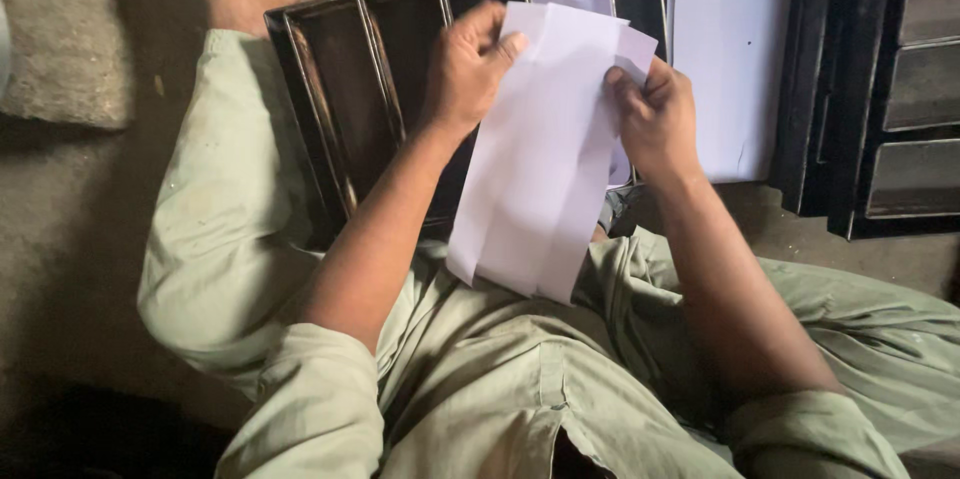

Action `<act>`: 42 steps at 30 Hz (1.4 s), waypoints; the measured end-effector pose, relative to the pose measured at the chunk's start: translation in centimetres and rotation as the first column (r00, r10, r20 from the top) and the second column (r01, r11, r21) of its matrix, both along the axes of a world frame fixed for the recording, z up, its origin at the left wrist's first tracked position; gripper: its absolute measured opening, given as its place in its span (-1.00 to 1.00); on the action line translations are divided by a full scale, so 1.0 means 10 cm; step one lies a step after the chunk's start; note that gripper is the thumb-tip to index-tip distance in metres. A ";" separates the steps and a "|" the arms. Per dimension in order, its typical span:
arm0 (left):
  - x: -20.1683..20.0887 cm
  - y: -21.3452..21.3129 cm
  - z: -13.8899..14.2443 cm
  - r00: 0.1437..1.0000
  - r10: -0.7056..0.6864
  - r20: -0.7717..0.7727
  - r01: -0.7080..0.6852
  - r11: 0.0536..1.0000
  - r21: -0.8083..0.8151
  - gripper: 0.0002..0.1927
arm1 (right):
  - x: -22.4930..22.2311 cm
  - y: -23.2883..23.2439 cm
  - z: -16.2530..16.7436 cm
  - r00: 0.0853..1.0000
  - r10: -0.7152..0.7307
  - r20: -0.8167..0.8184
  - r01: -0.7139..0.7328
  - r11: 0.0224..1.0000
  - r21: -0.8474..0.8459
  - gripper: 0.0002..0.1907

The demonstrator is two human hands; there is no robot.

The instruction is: The person sits on the floor and repeatedly places white paper sheets into the compartments of a metal tray. They pick up sheets from a stack, insert them into the tray sections, and occasionally adjust the tray's position.

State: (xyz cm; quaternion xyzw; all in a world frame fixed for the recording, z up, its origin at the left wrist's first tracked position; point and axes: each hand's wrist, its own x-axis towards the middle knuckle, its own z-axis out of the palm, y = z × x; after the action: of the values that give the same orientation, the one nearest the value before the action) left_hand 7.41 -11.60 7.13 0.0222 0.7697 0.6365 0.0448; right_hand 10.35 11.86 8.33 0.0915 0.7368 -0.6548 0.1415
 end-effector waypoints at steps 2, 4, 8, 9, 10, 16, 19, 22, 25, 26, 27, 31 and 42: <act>-0.03 -0.02 0.14 0.951 -0.012 -0.310 -0.057 0.975 -0.213 -0.91 | 0.05 -0.01 -0.08 0.982 0.099 -0.162 -0.082 0.991 0.106 -0.86; -0.02 0.00 0.24 0.680 -0.209 -0.703 -0.193 0.874 -0.447 -0.80 | 0.07 -0.03 -0.12 0.966 0.167 -0.199 -0.147 0.982 0.116 -0.84; -0.04 0.06 0.38 0.891 -0.254 -0.376 0.059 0.886 -0.460 -0.79 | 0.03 -0.09 -0.05 0.994 0.080 -0.071 -0.086 0.993 -0.081 -0.79; -0.05 0.07 0.40 0.879 -0.249 -0.406 0.028 0.878 -0.478 -0.82 | 0.01 -0.11 -0.02 0.999 0.031 -0.033 -0.036 0.991 -0.131 -0.78; -0.06 0.07 0.42 0.865 -0.247 -0.436 -0.002 0.868 -0.496 -0.84 | 0.00 -0.12 0.02 0.995 0.076 -0.060 -0.081 0.993 -0.085 -0.76; -0.04 0.07 0.47 0.694 -0.372 -0.616 -0.053 0.827 -0.559 -0.73 | 0.05 -0.08 0.21 0.901 0.336 -0.274 -0.308 0.941 0.140 -0.69; -0.03 0.09 0.50 0.860 -0.317 -0.400 0.067 0.847 -0.527 -0.77 | 0.06 -0.07 0.19 0.979 0.177 -0.101 -0.191 0.969 -0.156 -0.69; -0.04 0.17 0.60 0.884 -0.305 -0.353 0.073 0.838 -0.541 -0.84 | 0.08 -0.07 0.16 0.985 0.130 -0.114 -0.139 0.988 -0.072 -0.68; 0.05 0.26 0.72 0.563 -0.439 -0.700 -0.185 0.759 -0.624 -0.91 | 0.14 -0.03 0.20 0.875 0.328 -0.357 -0.164 0.893 0.419 -0.61; 0.08 0.29 0.74 0.519 -0.457 -0.723 -0.181 0.767 -0.615 -0.90 | 0.16 -0.02 0.23 0.789 0.445 -0.422 -0.116 0.784 0.609 -0.60; 0.12 0.33 0.73 0.473 -0.473 -0.744 -0.178 0.775 -0.606 -0.89 | 0.18 0.00 0.25 0.690 0.568 -0.449 -0.033 0.645 0.764 -0.59; 0.13 0.36 0.49 0.698 -0.618 -0.362 0.183 0.642 -0.745 -0.92 | 0.21 0.04 0.32 0.749 0.511 -0.422 -0.146 0.748 0.648 -0.53; -1.02 -0.46 -0.61 0.840 -0.292 -0.458 -0.236 0.564 -0.792 -0.82 | 0.56 -0.05 0.40 0.755 0.654 -0.049 -0.467 0.589 0.660 -0.17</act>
State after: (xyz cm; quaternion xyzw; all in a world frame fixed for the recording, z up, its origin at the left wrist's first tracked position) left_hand -2.82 -16.21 1.01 0.1903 0.9543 0.1669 -0.1592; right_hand 15.94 11.33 12.29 -0.2035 0.9088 -0.3065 0.1968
